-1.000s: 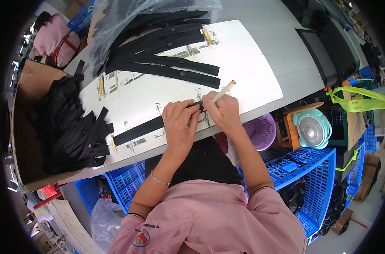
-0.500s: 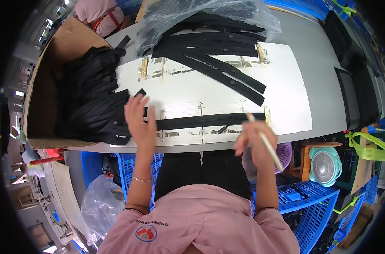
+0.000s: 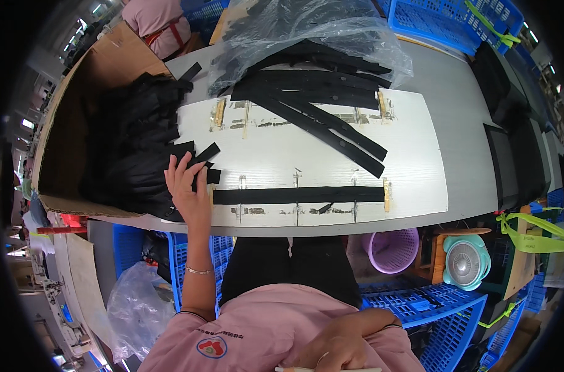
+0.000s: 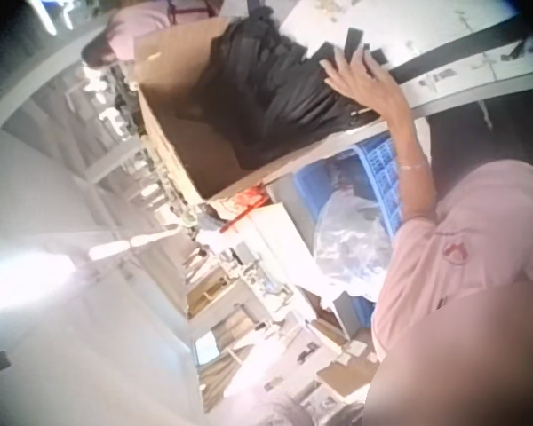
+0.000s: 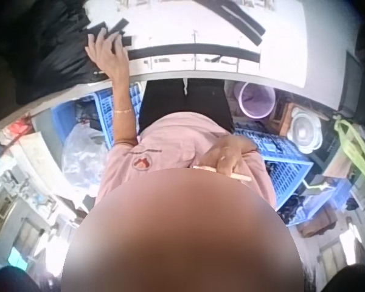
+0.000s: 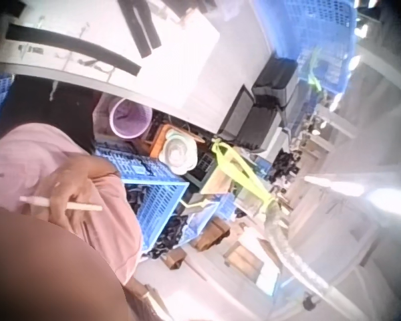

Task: Marking black fabric straps using a template board and a pencil.

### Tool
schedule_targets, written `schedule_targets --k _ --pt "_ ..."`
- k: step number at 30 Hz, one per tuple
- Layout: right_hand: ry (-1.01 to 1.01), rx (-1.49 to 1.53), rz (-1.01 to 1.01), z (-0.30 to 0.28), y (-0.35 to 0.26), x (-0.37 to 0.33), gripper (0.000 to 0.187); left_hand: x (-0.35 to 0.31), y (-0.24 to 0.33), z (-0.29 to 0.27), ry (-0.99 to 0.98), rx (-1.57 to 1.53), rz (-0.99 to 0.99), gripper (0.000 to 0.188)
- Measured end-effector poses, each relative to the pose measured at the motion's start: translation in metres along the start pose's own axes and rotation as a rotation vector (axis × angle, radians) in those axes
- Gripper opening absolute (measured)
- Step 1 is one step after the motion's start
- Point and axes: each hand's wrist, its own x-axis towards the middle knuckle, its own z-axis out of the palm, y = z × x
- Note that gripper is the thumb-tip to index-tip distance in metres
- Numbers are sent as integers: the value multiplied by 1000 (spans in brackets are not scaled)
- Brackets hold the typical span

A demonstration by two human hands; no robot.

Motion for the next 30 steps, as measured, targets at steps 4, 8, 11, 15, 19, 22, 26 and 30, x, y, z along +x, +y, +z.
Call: schedule_targets --k 4,8,11,15,19,22,26,30 --pt "-128 -60 48 -2 -3 -8 17 -6 46 -16 -197 -277 107 9" --pt "-86 -8 -12 -9 -4 -1 22 -34 90 -8 -666 -576 227 12" --pt "13 -57 -32 -3 -6 -3 28 -46 119 25 -783 -615 304 10" --pt "-121 -346 38 -2 -6 -13 18 -44 151 75 -636 -562 501 8" --pt "-34 -356 -19 -9 -23 -17 20 -44 160 94 -678 -508 507 18" --pt "118 -521 -105 -25 -51 -42 24 -40 164 81 -634 -693 357 33" --pt "1077 -1234 -82 -37 -66 -67 26 -29 142 52 -415 -621 217 40" --pt "1101 -2283 576 -79 -68 -94 42 -35 111 28 -443 -498 163 39"
